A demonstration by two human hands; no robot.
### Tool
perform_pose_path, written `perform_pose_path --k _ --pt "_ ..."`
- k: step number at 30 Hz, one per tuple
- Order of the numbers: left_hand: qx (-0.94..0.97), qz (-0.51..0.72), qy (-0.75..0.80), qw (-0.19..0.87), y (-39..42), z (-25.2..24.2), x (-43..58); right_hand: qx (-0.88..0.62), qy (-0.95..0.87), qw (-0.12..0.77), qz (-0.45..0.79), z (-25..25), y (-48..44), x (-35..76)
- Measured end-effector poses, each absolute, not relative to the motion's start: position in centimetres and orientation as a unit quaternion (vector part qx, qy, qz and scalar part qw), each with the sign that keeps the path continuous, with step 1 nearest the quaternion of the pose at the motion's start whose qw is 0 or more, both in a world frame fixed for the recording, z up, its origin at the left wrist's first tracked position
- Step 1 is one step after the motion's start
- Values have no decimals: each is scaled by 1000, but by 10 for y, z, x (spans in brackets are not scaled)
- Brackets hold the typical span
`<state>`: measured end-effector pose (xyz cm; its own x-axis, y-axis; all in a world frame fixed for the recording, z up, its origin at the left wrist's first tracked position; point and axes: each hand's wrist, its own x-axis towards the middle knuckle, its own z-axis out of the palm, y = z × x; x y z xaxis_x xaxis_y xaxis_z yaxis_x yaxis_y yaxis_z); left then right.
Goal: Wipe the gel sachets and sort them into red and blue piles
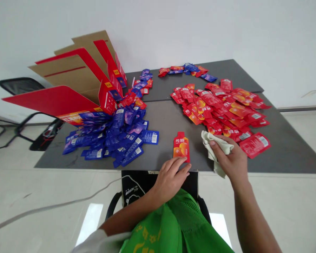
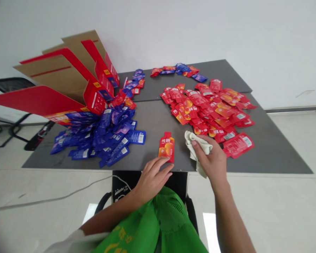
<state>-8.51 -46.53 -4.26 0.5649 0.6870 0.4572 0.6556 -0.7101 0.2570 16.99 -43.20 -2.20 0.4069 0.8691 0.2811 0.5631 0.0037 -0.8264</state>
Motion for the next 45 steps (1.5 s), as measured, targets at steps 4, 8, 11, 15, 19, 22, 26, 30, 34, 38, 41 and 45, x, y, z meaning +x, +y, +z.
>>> perform_pose_path --k 4,8,11,15,19,22,26,30,34,38,41,45 --pt "889 291 353 23 -463 -58 -92 -590 -655 464 83 4 -425 163" --pt "890 278 360 35 -462 -63 -94 -470 -788 391 80 9 -416 149" --pt "883 292 365 36 -461 -61 -94 -443 -821 347 97 -2 -411 141" --pt "879 313 358 29 -459 -62 -91 -453 -816 349 91 -13 -408 136" --pt "875 323 360 23 -458 -67 -90 -427 -835 337 79 -11 -408 131" --pt "869 327 369 27 -459 -70 -89 -409 -858 295 96 -9 -411 127" --pt "863 346 367 44 -458 -67 -90 -408 -869 250 128 -15 -410 127" --pt "865 339 364 60 -456 -63 -91 -409 -872 251 99 -24 -391 132" --pt "869 321 370 67 -455 -62 -91 -413 -876 237 75 -24 -357 131" --pt "869 310 378 78 -455 -62 -91 -447 -867 215 37 -13 -329 129" --pt "866 309 385 86 -456 -63 -91 -472 -840 266 6 2 -335 132" --pt "862 321 382 85 -457 -64 -91 -433 -850 298 21 16 -382 133"
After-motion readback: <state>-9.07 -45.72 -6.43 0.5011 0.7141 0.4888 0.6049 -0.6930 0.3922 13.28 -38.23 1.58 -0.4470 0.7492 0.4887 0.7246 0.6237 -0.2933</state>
